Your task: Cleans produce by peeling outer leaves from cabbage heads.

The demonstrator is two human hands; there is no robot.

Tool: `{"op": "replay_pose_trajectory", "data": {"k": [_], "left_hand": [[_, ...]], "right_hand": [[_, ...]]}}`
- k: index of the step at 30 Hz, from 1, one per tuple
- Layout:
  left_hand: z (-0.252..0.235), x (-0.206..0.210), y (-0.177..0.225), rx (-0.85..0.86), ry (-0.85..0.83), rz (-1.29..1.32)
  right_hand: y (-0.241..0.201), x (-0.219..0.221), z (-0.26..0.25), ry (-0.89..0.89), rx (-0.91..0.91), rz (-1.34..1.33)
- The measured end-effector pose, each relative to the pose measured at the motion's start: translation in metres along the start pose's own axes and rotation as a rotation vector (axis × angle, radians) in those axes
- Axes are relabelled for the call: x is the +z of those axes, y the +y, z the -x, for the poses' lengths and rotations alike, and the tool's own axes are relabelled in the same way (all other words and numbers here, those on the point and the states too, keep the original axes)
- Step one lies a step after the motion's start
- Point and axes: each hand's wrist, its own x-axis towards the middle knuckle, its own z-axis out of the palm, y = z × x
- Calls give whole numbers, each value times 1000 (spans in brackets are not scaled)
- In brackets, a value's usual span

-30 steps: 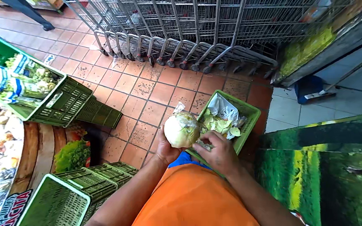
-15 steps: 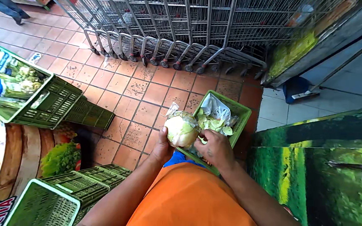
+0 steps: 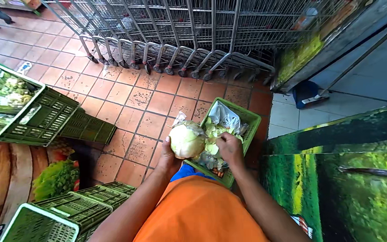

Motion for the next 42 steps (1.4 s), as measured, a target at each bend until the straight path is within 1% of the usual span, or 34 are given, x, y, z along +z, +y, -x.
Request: {"op": "replay_pose_trajectory", "data": {"k": [2, 3, 4, 6, 8, 10, 11, 12, 15, 17, 19, 22, 24, 27, 29, 32, 35, 40, 42], "left_hand": [[0, -5, 5, -64, -42, 64], [1, -6, 8, -95, -51, 89], [1, -8, 10, -117, -61, 106], [3, -10, 11, -138, -75, 130], [2, -9, 9, -141, -95, 139], [1, -9, 8, -150, -100, 138], [1, -8, 8, -157, -85, 129], [2, -8, 9, -164, -71, 122], [4, -9, 8, -178, -56, 99], [4, -9, 5, -169, -68, 81], [4, -10, 4, -162, -77, 51], [5, -12, 4, -148, -77, 14], [5, -16, 4, -149, -63, -26], [6, -16, 3, -182, -28, -51], [8, -17, 3, -208, -30, -40], [12, -24, 1, -244, -68, 41], [15, -34, 1, -304, -123, 173], [13, -49, -1, -317, -213, 331], [13, -49, -1, -304, -229, 342]], "right_hand": [[21, -10, -12, -66, 173, -324], [27, -12, -15, -80, 199, -405], [30, -14, -16, -106, 192, -397], [29, -12, -16, -152, 182, -237], [27, -10, -19, -161, 177, -10], [19, -10, -14, -154, 124, 189], [11, -11, -7, -141, 52, 236], [1, -12, 1, -120, -63, 237], [-27, -7, 22, -31, -517, 184], [-40, 0, 25, 11, -714, 213], [-44, 4, 22, 3, -827, 243], [-42, 3, 16, -46, -876, 223], [-40, 3, 15, -54, -852, 221], [-36, 2, 10, 21, -775, 203], [-36, -6, 2, 57, -657, 184], [-23, -23, -20, 83, -405, 160], [3, -30, -37, 36, -250, 118], [29, -15, -46, 6, -137, 118], [39, -6, -51, -91, -56, 139]]}}
